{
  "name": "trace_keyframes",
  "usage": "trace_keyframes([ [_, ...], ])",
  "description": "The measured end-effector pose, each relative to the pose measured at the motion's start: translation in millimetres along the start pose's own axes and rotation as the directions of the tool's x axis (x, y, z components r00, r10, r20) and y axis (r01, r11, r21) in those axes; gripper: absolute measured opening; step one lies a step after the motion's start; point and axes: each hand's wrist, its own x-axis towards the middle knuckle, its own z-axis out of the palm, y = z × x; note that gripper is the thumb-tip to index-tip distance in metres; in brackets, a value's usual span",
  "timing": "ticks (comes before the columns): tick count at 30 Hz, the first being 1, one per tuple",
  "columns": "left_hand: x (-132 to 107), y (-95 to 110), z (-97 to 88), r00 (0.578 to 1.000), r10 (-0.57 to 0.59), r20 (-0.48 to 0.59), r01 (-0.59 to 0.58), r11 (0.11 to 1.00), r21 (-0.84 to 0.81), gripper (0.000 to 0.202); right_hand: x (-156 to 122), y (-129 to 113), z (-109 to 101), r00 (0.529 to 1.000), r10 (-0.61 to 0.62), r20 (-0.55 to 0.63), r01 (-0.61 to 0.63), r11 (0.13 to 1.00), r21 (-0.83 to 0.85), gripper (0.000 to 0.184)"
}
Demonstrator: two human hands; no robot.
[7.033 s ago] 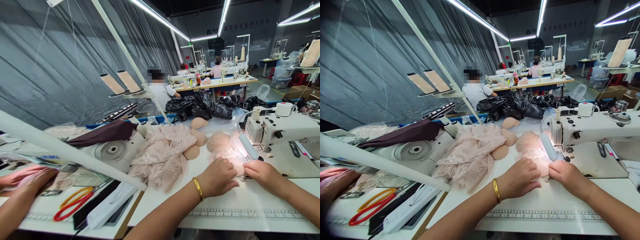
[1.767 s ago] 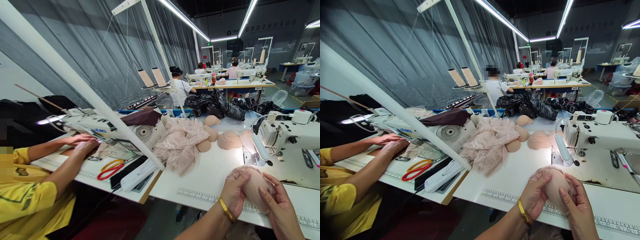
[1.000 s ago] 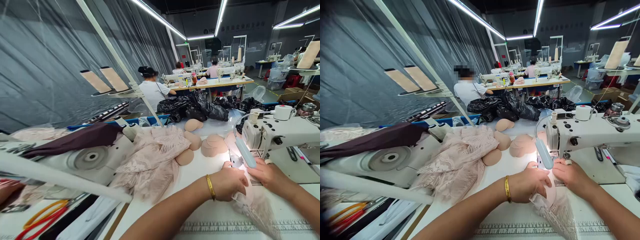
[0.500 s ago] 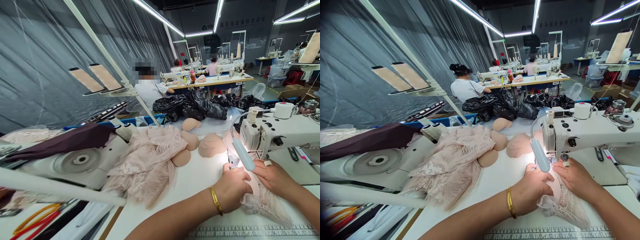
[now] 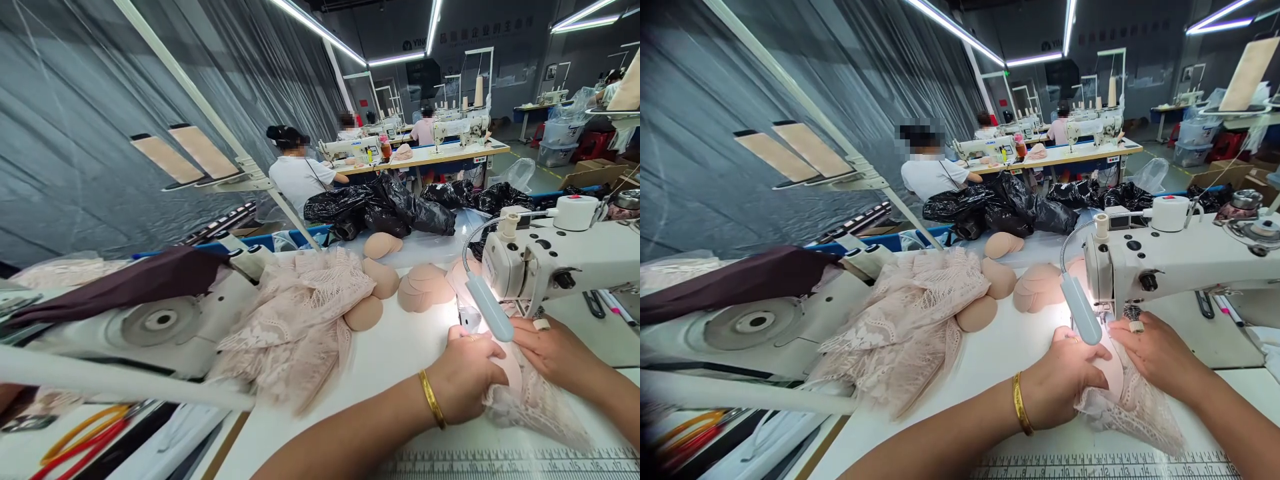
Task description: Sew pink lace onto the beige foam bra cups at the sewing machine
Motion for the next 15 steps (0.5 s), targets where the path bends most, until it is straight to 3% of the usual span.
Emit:
trace_keyframes([
  [5, 3, -10, -12.4, 0.998, 0.054, 0.025, -0.055, 0.997, 0.045, 0.028, 1, 2, -1, 0.996, -0.050, -0.073, 0.046, 0.998, -0.048, 0.039],
  [10, 9, -24, -25.7, 0.995, 0.093, 0.045, -0.097, 0.991, 0.097, 0.011, 3, 3, -1, 0.988, -0.086, -0.126, 0.077, 0.994, -0.077, 0.039],
  [15, 14, -33, -38.0, 0.993, 0.087, 0.081, -0.100, 0.978, 0.182, 0.010, 2, -1, -2, 0.998, -0.021, -0.060, 0.024, 0.999, 0.047, 0.038],
])
